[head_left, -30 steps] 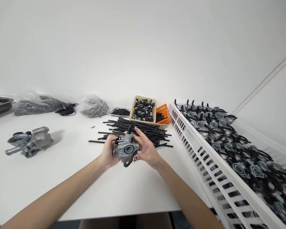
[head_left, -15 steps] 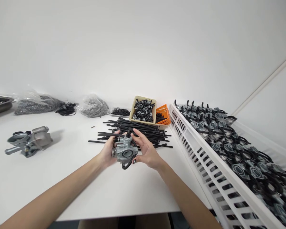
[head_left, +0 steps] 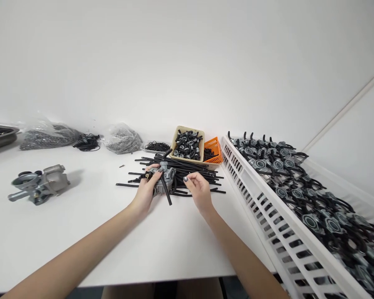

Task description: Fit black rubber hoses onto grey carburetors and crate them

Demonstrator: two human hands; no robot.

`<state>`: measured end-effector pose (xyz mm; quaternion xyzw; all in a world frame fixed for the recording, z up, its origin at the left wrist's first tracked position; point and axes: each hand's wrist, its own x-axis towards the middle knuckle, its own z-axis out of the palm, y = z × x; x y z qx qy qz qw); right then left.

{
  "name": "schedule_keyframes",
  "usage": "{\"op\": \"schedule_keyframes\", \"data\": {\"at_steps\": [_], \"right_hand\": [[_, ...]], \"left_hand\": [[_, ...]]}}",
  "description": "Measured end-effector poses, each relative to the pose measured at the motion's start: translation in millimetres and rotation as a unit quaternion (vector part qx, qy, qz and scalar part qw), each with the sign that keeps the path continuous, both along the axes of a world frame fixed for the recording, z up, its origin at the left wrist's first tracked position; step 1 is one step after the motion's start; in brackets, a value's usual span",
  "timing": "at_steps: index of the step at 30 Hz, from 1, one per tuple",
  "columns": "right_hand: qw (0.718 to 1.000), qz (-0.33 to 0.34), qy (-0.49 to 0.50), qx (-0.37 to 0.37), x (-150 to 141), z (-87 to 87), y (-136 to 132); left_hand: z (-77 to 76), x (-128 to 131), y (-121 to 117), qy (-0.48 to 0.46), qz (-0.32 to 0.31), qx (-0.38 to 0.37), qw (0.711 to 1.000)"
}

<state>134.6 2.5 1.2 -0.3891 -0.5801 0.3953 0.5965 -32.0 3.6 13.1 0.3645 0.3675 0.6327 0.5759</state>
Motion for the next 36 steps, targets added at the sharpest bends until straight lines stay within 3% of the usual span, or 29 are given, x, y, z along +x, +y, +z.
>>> {"op": "schedule_keyframes", "data": {"at_steps": [3,7,11,18,25,30,33,36], "right_hand": [[0.993,0.040,-0.108,0.015,-9.1,0.2,-9.7],[0.981,0.028,-0.175,0.080,-16.6,-1.7,-15.4],[0.981,0.033,-0.144,0.127,-14.0,-1.9,-16.2],[0.988,0.042,-0.093,0.112,-11.7,-5.8,-10.8],[0.977,-0.030,-0.172,0.121,-10.6,-5.5,-7.3],[0.992,0.003,-0.111,0.062,-7.3,-8.0,-5.3],[0.995,0.088,-0.001,-0.037,-9.3,-7.1,-3.9],[0.976,0.177,0.080,-0.098,-14.0,-5.2,-3.8]], "left_hand": [[-4.2,-2.3,1.9,0.045,0.058,0.051,0.996],[-6.6,-3.7,2.0,0.103,0.091,0.079,0.987],[-4.6,-0.9,-0.1,0.098,0.081,0.058,0.990],[-4.3,3.1,-2.0,0.060,0.055,0.038,0.996],[-5.8,5.0,-5.6,0.054,0.016,0.034,0.998],[-5.2,6.6,-5.8,0.063,0.031,0.023,0.997],[-3.7,7.4,-8.4,0.098,0.033,0.030,0.994],[-3.0,8.3,-11.8,0.122,0.021,0.046,0.991]]}}
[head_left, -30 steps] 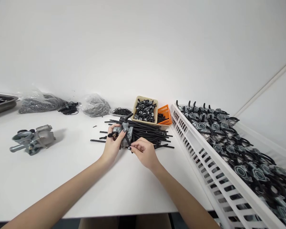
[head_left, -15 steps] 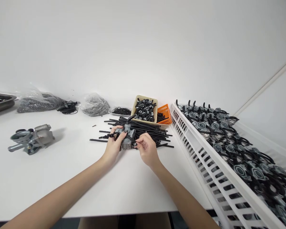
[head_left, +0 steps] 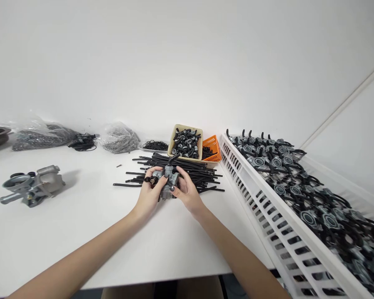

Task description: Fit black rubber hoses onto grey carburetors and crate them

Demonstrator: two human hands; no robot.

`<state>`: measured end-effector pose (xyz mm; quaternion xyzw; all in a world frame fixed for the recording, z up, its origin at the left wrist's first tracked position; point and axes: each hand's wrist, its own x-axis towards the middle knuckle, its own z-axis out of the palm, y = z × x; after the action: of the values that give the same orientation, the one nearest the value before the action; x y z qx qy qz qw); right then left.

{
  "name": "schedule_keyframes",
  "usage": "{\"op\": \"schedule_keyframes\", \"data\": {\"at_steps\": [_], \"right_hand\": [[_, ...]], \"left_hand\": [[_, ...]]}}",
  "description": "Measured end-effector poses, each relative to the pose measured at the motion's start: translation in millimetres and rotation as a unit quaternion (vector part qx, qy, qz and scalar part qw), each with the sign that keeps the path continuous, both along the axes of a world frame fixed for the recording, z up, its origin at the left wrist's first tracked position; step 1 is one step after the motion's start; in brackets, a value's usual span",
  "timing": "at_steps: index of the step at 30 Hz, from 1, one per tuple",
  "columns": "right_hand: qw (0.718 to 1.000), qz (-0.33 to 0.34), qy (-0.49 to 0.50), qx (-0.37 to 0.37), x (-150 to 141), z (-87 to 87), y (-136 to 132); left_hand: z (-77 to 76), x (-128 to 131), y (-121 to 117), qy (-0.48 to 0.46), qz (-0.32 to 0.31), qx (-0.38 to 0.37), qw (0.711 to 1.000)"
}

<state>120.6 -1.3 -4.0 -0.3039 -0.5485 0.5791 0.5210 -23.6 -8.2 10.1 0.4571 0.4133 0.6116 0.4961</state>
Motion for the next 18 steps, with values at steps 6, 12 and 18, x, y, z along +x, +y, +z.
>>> {"op": "schedule_keyframes", "data": {"at_steps": [6,12,18], "right_hand": [[1.000,-0.001,0.005,-0.009,-2.4,1.0,-1.6],[1.000,-0.016,0.001,-0.014,0.7,1.6,-2.5],[0.999,-0.001,-0.030,0.037,0.1,2.4,-3.5]], "left_hand": [[-2.3,0.3,-0.7,-0.021,-0.024,-0.001,0.999],[-2.3,-1.1,-0.9,-0.007,-0.044,0.004,0.999],[-4.9,-0.3,0.6,-0.019,-0.039,0.011,0.999]]}}
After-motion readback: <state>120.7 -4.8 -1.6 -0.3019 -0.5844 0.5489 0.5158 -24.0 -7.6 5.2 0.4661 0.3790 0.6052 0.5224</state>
